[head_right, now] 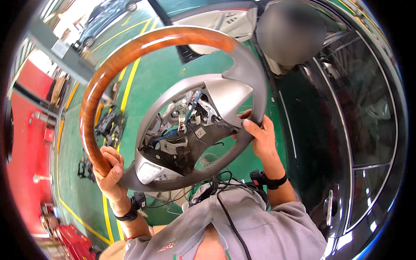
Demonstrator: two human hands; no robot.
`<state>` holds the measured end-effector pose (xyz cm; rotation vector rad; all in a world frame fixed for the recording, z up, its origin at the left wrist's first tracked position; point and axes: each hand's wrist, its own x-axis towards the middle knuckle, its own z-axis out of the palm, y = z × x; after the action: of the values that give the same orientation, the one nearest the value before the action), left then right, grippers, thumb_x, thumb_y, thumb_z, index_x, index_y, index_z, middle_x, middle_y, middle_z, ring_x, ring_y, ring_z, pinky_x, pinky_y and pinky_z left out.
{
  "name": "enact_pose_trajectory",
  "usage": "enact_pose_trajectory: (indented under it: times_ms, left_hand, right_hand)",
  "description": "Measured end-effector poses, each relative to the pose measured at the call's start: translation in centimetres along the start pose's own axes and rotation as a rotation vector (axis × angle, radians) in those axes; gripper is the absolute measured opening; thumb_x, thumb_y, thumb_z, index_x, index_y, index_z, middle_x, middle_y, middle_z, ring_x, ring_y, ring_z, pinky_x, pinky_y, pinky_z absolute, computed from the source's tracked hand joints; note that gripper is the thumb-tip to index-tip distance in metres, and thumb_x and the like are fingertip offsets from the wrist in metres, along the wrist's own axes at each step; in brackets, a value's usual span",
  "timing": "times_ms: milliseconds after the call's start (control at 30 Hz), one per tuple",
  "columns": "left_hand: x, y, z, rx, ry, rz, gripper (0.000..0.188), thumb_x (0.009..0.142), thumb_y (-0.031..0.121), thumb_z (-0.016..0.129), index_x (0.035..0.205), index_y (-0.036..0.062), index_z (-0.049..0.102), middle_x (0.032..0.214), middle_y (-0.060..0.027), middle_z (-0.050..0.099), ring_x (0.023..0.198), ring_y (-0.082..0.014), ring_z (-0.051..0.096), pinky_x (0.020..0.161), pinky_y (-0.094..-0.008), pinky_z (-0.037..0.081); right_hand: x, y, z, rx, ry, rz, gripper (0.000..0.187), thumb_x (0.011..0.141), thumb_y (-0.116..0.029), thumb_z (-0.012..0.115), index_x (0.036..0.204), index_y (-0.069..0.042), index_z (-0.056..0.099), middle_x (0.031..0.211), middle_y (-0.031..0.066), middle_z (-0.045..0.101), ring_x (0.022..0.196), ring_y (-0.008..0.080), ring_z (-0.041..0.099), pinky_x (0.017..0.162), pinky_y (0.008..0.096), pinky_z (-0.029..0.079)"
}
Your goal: The person removes a small fastener from the driver-side footwell, then picks up a steering wheel from a box on the floor and holds it.
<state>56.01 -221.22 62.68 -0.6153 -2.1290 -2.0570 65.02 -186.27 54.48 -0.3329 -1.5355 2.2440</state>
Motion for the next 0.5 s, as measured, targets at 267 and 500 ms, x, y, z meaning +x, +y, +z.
enact_pose_trajectory:
  times_ms: [267, 500]
  left_hand:
    - [9.9, -1.4, 0.9, -0.055, -0.266, 0.078, 0.040, 0.069, 0.028, 0.089, 0.064, 0.0035, 0.058, 0.064, 0.0008, 0.050, 0.066, -0.0133, 0.045, 0.060, -0.0273, 0.033]
    - [18.9, -4.9, 3.9, -0.018, -0.497, 0.029, 0.041, 0.070, 0.032, 0.087, 0.070, -0.0001, 0.061, 0.075, -0.0058, 0.057, 0.070, -0.0172, 0.049, 0.064, -0.0304, 0.037]
  right_hand:
    - [1.0, 0.5, 0.9, -0.009, 0.446, -0.115, 0.021, 0.091, -0.018, 0.065, 0.101, 0.000, 0.063, 0.090, 0.0063, 0.065, 0.075, 0.0157, 0.062, 0.070, 0.0302, 0.051]
    - [3.9, -0.4, 0.0, 0.042, 0.604, -0.115, 0.006, 0.081, 0.003, 0.057, 0.079, 0.001, 0.063, 0.065, 0.0064, 0.058, 0.056, 0.0167, 0.056, 0.054, 0.0294, 0.047]
